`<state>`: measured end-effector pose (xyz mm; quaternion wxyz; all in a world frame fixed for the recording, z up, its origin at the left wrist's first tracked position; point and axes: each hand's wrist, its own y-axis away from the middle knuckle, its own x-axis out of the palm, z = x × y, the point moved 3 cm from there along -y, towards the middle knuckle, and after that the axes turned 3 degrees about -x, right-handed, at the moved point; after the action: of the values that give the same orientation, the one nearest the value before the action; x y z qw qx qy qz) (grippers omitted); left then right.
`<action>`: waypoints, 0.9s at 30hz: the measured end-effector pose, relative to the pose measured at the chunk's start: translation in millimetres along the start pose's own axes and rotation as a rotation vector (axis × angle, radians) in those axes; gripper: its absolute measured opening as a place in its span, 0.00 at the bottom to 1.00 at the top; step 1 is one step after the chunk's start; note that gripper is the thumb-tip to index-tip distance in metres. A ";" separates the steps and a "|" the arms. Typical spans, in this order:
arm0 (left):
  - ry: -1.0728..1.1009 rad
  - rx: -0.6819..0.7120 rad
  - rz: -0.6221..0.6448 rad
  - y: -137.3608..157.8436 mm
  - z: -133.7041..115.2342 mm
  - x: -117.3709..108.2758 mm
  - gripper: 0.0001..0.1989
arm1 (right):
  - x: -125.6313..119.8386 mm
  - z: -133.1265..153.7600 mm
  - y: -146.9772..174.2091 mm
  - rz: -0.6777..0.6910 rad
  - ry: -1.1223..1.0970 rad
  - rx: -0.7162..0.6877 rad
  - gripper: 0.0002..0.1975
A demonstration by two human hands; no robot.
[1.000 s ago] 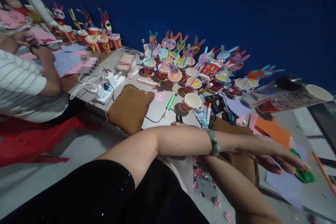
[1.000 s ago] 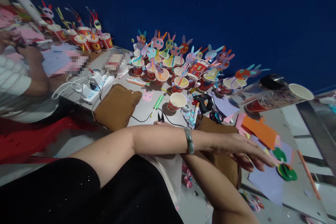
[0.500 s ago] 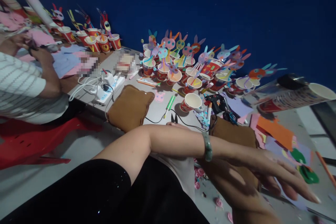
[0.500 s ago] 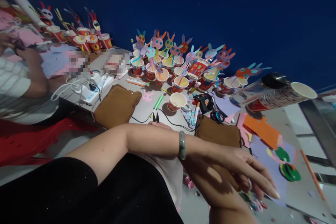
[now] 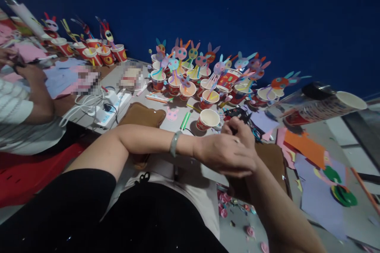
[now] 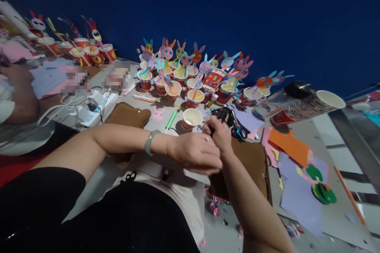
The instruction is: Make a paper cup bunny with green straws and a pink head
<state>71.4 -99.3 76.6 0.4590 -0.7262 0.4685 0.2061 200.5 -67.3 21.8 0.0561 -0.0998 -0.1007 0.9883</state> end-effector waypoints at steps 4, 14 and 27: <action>-0.348 -0.202 -0.027 22.5 56.0 -27.1 0.16 | -15.1 -13.3 -21.6 -0.217 -0.084 -0.071 0.27; -0.302 -0.501 0.189 37.7 108.2 -41.2 0.09 | -9.4 -30.5 -9.1 -0.083 0.088 -0.167 0.12; 0.665 -0.696 -0.020 37.2 124.9 -24.7 0.10 | -9.9 -34.1 -9.1 0.005 0.217 -0.180 0.08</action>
<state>43.5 15.1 15.3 0.0160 -0.8677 0.4861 0.1027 218.1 -53.4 -7.2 0.0552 -0.2111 -0.1819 0.9588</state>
